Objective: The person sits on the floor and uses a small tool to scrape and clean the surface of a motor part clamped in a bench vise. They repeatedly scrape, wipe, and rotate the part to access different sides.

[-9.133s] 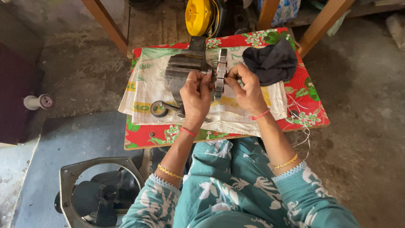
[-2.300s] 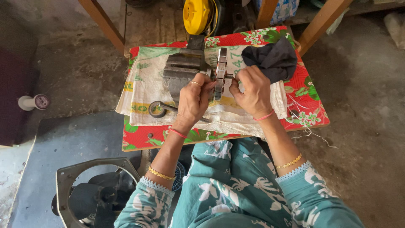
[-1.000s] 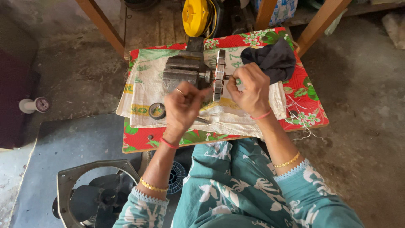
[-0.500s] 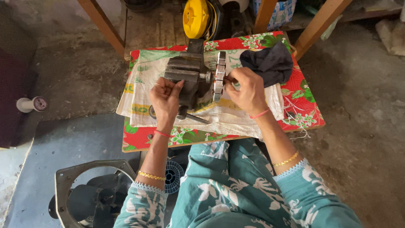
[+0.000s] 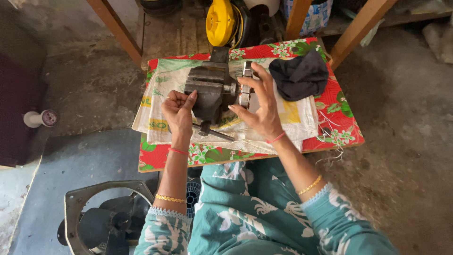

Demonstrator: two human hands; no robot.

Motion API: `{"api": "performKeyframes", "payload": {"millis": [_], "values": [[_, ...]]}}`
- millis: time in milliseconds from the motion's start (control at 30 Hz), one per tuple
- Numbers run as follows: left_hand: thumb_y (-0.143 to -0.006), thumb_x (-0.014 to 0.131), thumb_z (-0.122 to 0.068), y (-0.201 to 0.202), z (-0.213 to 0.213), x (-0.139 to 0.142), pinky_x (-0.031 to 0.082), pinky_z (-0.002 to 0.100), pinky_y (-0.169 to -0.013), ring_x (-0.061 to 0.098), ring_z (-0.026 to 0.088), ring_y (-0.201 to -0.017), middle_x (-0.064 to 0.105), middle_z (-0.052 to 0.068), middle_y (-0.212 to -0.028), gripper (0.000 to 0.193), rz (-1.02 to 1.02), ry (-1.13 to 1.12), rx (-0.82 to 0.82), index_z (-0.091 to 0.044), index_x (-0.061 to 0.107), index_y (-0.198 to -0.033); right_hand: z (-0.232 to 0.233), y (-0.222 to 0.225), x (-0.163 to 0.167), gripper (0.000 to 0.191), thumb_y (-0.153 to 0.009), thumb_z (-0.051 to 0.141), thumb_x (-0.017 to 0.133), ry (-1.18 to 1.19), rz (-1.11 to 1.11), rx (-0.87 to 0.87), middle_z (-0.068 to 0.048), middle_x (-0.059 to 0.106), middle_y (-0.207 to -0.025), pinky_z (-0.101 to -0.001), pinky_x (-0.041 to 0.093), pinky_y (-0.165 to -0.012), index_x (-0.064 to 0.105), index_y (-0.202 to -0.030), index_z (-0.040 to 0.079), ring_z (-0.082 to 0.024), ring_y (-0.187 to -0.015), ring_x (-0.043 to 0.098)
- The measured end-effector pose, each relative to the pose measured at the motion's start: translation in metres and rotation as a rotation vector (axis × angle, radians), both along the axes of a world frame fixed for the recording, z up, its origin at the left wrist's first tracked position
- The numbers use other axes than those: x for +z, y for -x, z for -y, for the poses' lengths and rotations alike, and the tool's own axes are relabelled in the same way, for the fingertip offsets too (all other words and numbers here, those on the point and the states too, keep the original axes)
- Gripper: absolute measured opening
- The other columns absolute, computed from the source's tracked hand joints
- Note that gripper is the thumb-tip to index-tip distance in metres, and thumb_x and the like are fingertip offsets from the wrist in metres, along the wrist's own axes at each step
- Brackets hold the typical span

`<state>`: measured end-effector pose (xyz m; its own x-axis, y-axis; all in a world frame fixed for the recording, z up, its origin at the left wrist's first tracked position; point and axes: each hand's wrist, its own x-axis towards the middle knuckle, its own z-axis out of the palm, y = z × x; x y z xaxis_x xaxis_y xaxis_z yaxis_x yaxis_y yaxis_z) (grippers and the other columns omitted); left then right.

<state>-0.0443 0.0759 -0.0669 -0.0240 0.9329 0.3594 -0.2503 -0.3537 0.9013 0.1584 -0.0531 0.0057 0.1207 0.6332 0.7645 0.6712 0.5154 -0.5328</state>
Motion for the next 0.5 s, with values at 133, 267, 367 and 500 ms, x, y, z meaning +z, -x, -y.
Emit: {"api": "performKeyframes", "payload": {"millis": [133,267,367,500], "values": [[-0.090,0.081,0.003,0.001,0.000,-0.003,0.037,0.017,-0.059,0.046,-0.001,-0.061,0.058,-0.004,-0.069,0.029,0.021,0.024,-0.009,-0.004,0.056,-0.076,-0.009,0.011,-0.024,0.052,-0.083,0.007,0.074,-0.019,-0.067,-0.050,-0.018,0.036,-0.163,-0.0470,0.034,-0.129,0.058,-0.132,0.007,-0.038,-0.154,0.037],[-0.090,0.079,0.005,0.001,-0.002,-0.005,0.046,0.017,-0.065,0.055,0.001,-0.066,0.063,-0.002,-0.073,0.027,0.073,0.010,-0.030,-0.004,0.056,-0.077,-0.015,0.017,-0.035,0.052,-0.086,0.004,0.067,-0.042,-0.095,-0.080,-0.018,0.032,-0.166,-0.0459,0.034,-0.130,0.053,-0.136,0.008,-0.038,-0.156,0.035],[-0.090,0.080,0.003,-0.001,0.002,-0.001,0.043,0.016,-0.063,0.050,0.000,-0.064,0.060,-0.004,-0.071,0.029,0.093,-0.012,-0.004,-0.004,0.055,-0.078,-0.012,0.011,-0.033,0.050,-0.093,0.010,0.069,-0.024,-0.078,-0.035,-0.019,0.031,-0.167,-0.0444,0.035,-0.130,0.053,-0.140,0.008,-0.039,-0.157,0.035],[-0.093,0.082,-0.001,-0.004,0.020,0.020,0.027,0.032,-0.059,0.035,0.014,-0.064,0.044,0.011,-0.072,0.026,-0.144,0.070,0.180,0.002,0.056,-0.087,-0.005,-0.007,-0.031,0.056,-0.098,0.022,0.073,-0.036,-0.077,0.106,-0.019,0.033,-0.165,-0.0444,0.030,-0.129,0.050,-0.147,0.009,-0.034,-0.156,0.034]]}}
